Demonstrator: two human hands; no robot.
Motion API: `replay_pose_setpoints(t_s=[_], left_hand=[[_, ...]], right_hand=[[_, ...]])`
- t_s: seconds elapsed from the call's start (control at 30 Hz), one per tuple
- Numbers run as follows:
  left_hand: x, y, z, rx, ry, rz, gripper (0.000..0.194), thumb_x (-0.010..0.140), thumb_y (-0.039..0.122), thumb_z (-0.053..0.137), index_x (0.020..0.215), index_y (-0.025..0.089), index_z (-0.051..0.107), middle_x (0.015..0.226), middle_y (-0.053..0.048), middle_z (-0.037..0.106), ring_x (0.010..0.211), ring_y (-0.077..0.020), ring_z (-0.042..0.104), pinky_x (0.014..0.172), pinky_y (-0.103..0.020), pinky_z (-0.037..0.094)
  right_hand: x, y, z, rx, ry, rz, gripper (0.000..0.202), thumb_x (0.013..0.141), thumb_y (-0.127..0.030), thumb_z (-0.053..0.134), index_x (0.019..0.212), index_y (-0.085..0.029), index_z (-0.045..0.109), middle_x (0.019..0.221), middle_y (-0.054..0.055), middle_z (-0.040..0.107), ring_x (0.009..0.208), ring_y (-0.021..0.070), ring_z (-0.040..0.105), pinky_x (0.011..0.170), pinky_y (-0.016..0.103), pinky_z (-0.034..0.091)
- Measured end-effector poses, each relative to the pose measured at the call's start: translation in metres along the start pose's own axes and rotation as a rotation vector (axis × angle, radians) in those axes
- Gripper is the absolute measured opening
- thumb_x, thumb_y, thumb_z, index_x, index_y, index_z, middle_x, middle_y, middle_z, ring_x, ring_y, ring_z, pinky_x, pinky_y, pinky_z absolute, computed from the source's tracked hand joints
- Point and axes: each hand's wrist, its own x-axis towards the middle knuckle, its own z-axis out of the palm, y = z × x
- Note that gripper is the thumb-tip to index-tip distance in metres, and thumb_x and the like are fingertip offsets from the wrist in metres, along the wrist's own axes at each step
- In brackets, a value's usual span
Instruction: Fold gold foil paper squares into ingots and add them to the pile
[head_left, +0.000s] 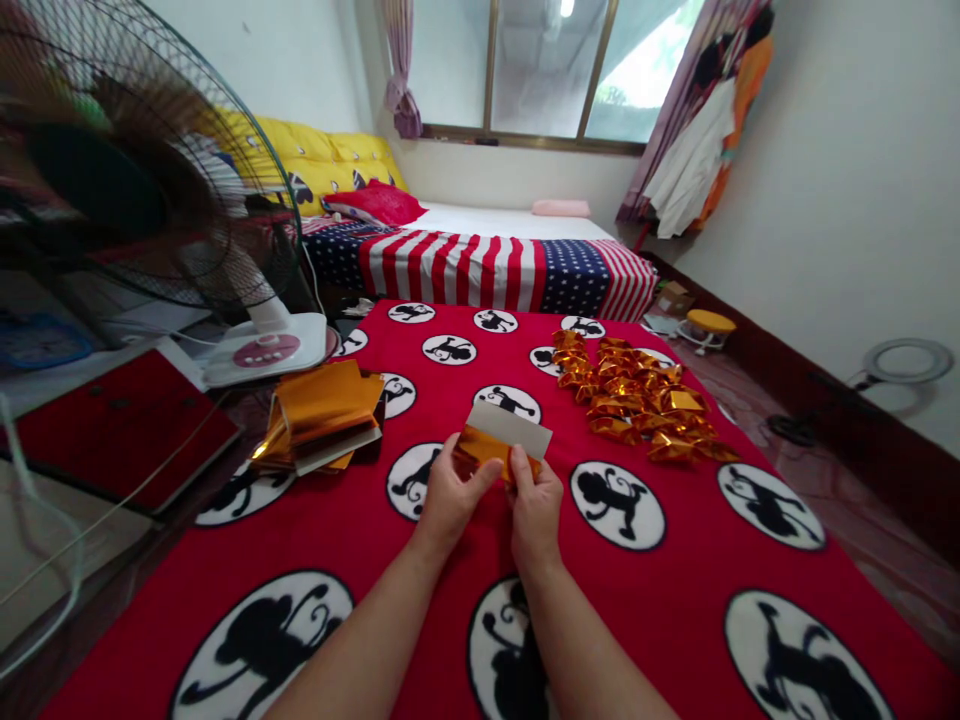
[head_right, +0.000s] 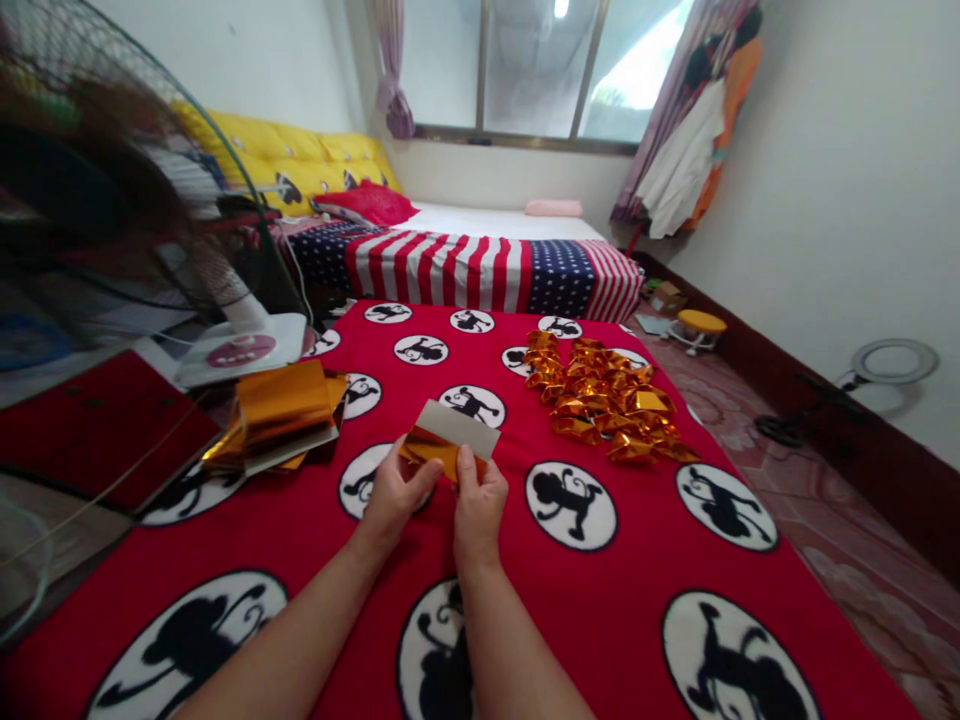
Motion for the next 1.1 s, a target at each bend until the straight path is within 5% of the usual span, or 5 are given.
replay_pose_setpoints(t_s=[0.2, 0.33, 0.63, 0.87, 1.1], left_hand=[[-0.005, 0.001, 0.005, 0.157, -0.03, 0.044, 0.023, 0.075, 0.038, 0.072, 0.07, 0.016, 0.066, 0.067, -0.003, 0.065, 0.069, -0.0172, 0.062, 0.073, -0.027, 0.051], [-0.003, 0.001, -0.005, 0.188, 0.152, 0.047, 0.043, 0.082, 0.044, 0.064, 0.051, 0.018, 0.049, 0.046, 0.005, 0.043, 0.044, -0.0084, 0.039, 0.046, -0.02, 0.035], [0.012, 0.003, -0.022, -0.066, 0.563, 0.181, 0.052, 0.085, 0.054, 0.057, 0.052, 0.019, 0.038, 0.046, 0.007, 0.035, 0.042, -0.0062, 0.032, 0.043, -0.02, 0.027], [0.001, 0.005, -0.014, 0.179, 0.135, 0.088, 0.046, 0.08, 0.058, 0.062, 0.062, 0.016, 0.059, 0.05, 0.002, 0.05, 0.047, -0.0098, 0.045, 0.046, -0.021, 0.034], [-0.001, 0.003, 0.002, 0.127, 0.329, 0.021, 0.036, 0.074, 0.047, 0.07, 0.061, 0.014, 0.061, 0.053, 0.001, 0.056, 0.049, -0.011, 0.05, 0.05, -0.022, 0.041]], right_hand=[[-0.001, 0.001, -0.002, -0.066, -0.114, -0.091, 0.032, 0.083, -0.044, 0.066, 0.092, -0.013, 0.071, 0.089, 0.007, 0.074, 0.082, 0.0203, 0.067, 0.079, 0.032, 0.052], [-0.003, -0.001, -0.003, -0.115, -0.092, -0.119, 0.033, 0.083, -0.045, 0.066, 0.093, -0.014, 0.071, 0.089, 0.006, 0.073, 0.079, 0.0192, 0.066, 0.074, 0.03, 0.052], [0.004, 0.002, -0.007, -0.094, 0.064, -0.106, 0.037, 0.082, -0.048, 0.065, 0.092, -0.012, 0.068, 0.071, 0.002, 0.066, 0.057, 0.0117, 0.052, 0.051, 0.022, 0.04], [0.0, -0.001, -0.004, -0.081, -0.097, -0.115, 0.03, 0.081, -0.042, 0.068, 0.091, -0.014, 0.07, 0.082, 0.004, 0.07, 0.071, 0.0161, 0.062, 0.068, 0.027, 0.05], [-0.009, -0.001, 0.003, -0.099, -0.211, -0.068, 0.034, 0.078, -0.048, 0.068, 0.087, -0.016, 0.068, 0.069, 0.002, 0.065, 0.059, 0.0142, 0.056, 0.054, 0.024, 0.047]])
